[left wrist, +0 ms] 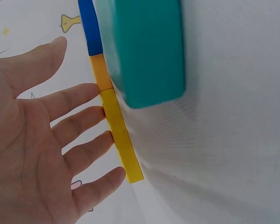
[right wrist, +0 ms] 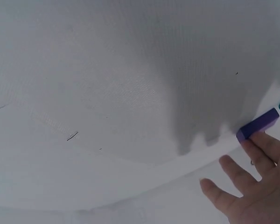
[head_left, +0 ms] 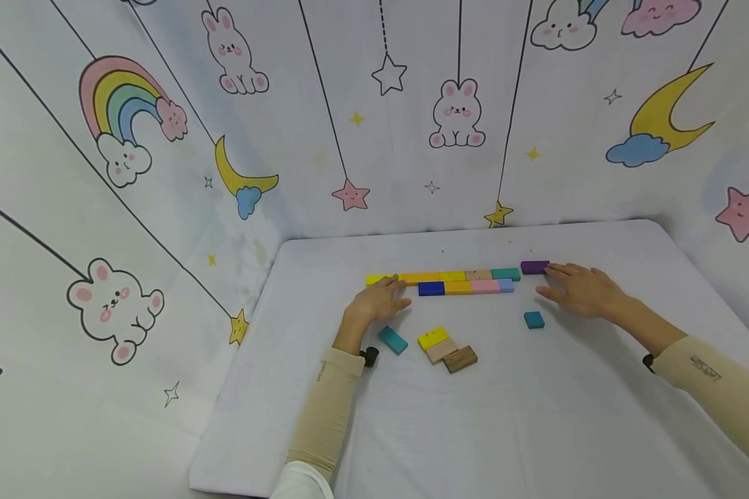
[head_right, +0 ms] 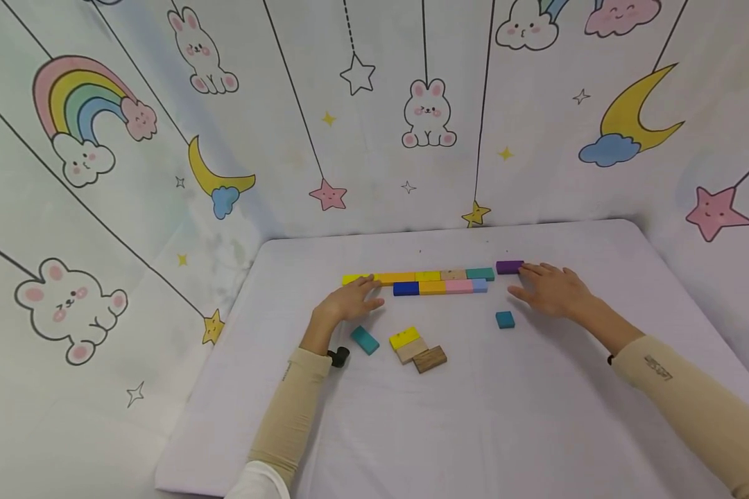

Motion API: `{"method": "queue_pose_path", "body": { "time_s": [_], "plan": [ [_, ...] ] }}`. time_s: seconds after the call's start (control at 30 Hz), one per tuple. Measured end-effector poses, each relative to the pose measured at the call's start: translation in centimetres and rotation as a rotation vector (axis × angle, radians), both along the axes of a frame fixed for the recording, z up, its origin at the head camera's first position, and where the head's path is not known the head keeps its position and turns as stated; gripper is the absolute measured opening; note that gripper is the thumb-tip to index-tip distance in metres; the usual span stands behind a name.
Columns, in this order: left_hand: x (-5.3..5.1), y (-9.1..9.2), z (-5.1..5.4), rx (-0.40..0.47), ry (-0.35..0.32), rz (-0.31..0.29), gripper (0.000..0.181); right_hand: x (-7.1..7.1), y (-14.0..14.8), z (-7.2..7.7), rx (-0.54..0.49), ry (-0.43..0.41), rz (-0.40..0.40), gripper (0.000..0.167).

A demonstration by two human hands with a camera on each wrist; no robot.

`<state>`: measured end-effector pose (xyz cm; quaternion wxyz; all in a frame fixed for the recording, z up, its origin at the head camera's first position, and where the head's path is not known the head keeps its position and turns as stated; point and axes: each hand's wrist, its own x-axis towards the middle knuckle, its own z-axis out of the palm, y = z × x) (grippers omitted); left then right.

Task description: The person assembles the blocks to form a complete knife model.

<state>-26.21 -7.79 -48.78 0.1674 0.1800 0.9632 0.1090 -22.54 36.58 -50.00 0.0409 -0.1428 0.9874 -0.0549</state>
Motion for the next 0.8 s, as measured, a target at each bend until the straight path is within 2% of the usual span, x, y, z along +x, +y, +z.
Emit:
{"method": "queue_pose_path", "body": {
  "time_s": [0.27,0.8],
  "plan": [
    [-0.1,-0.2,0.0,-0.003,-0.005,-0.017,0.064,0.7,0.1,-0.2,-0.011,0.026,0.017,0.073],
    [0.0,0.0,0.5,-0.014,-0.015,-0.006,0.063,2.0,0.1,-0.3,-0.033,0.074,0.049,0.069]
  ]
}}
